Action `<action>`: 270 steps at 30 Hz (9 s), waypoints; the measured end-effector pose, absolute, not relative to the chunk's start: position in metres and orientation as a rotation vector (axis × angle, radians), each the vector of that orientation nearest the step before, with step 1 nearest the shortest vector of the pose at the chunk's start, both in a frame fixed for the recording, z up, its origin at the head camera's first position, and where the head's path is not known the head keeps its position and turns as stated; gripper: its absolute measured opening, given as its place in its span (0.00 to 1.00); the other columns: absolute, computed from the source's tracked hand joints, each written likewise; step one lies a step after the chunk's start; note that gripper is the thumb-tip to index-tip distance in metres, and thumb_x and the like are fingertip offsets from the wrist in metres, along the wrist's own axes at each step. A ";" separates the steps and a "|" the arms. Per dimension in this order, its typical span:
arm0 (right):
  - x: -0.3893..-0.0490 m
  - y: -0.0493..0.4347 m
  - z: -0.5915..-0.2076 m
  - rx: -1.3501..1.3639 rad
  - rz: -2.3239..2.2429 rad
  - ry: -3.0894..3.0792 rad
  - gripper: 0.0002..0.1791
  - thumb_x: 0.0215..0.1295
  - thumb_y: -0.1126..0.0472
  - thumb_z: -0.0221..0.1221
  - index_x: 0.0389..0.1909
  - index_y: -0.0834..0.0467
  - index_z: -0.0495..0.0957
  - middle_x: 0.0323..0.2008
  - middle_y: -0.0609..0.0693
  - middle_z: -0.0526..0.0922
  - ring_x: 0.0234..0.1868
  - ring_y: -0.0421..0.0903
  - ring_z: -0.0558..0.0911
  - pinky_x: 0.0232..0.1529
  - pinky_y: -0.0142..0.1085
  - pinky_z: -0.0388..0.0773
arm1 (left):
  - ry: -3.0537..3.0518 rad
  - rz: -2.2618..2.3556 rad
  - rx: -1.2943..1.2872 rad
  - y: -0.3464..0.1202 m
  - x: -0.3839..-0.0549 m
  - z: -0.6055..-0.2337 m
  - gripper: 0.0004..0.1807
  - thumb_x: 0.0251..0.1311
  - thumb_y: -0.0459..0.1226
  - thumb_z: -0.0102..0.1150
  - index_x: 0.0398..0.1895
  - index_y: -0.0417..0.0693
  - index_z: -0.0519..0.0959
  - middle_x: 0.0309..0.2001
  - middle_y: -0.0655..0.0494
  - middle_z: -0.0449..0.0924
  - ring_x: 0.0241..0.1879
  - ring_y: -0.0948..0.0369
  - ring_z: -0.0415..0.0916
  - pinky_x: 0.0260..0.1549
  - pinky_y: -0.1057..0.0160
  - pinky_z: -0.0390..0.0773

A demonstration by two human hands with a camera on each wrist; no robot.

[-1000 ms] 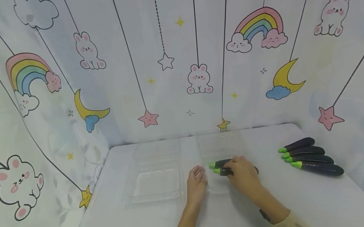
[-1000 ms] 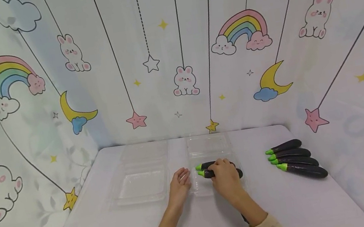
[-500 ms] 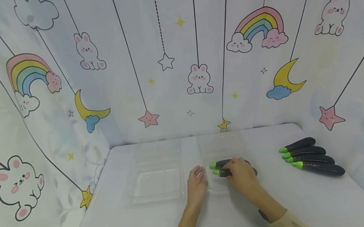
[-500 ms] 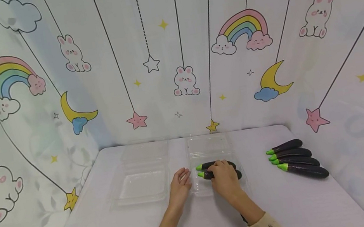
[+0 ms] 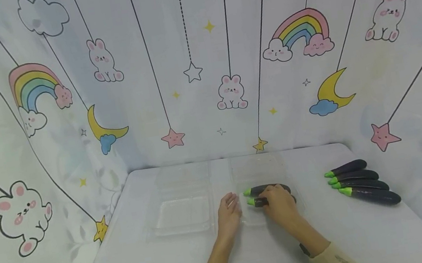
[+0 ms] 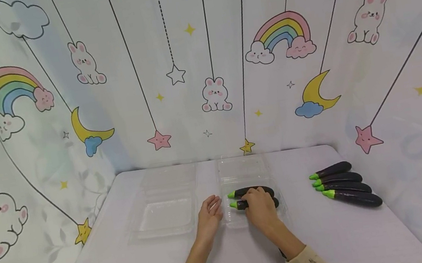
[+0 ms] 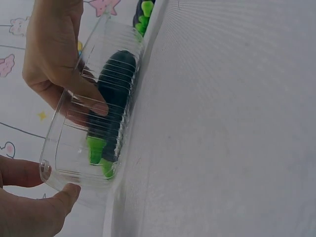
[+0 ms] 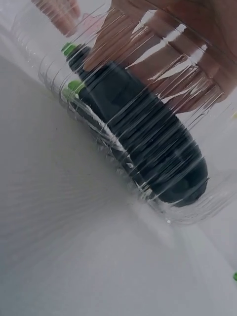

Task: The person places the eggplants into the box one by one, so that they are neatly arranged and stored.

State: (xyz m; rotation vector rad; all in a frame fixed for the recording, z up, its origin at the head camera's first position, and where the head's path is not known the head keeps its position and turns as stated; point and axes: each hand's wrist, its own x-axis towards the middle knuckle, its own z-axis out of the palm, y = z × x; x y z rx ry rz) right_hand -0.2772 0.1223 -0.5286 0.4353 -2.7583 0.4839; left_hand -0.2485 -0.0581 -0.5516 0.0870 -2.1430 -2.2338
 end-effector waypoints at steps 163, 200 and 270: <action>-0.272 0.349 -0.536 -0.002 0.345 -2.750 0.23 0.56 0.63 0.72 0.52 0.70 0.83 0.52 0.75 0.78 0.47 0.75 0.76 0.35 0.65 0.76 | -2.178 -2.202 0.086 -0.059 -0.245 -0.547 0.29 0.74 0.29 0.50 0.76 0.35 0.61 0.74 0.36 0.66 0.74 0.41 0.65 0.72 0.45 0.70; -0.279 0.378 -0.536 -0.116 0.289 -2.884 0.12 0.54 0.73 0.65 0.41 0.71 0.82 0.42 0.75 0.80 0.45 0.76 0.75 0.43 0.70 0.72 | -2.142 -2.229 0.054 -0.059 -0.244 -0.547 0.29 0.74 0.29 0.50 0.76 0.33 0.61 0.74 0.34 0.66 0.73 0.39 0.65 0.71 0.42 0.70; -0.250 0.292 -0.482 0.205 0.389 -2.565 0.16 0.53 0.73 0.72 0.45 0.65 0.84 0.44 0.68 0.85 0.46 0.69 0.80 0.35 0.59 0.74 | -2.183 -2.202 0.065 -0.062 -0.248 -0.552 0.29 0.75 0.30 0.49 0.77 0.36 0.60 0.74 0.38 0.66 0.74 0.41 0.65 0.72 0.45 0.69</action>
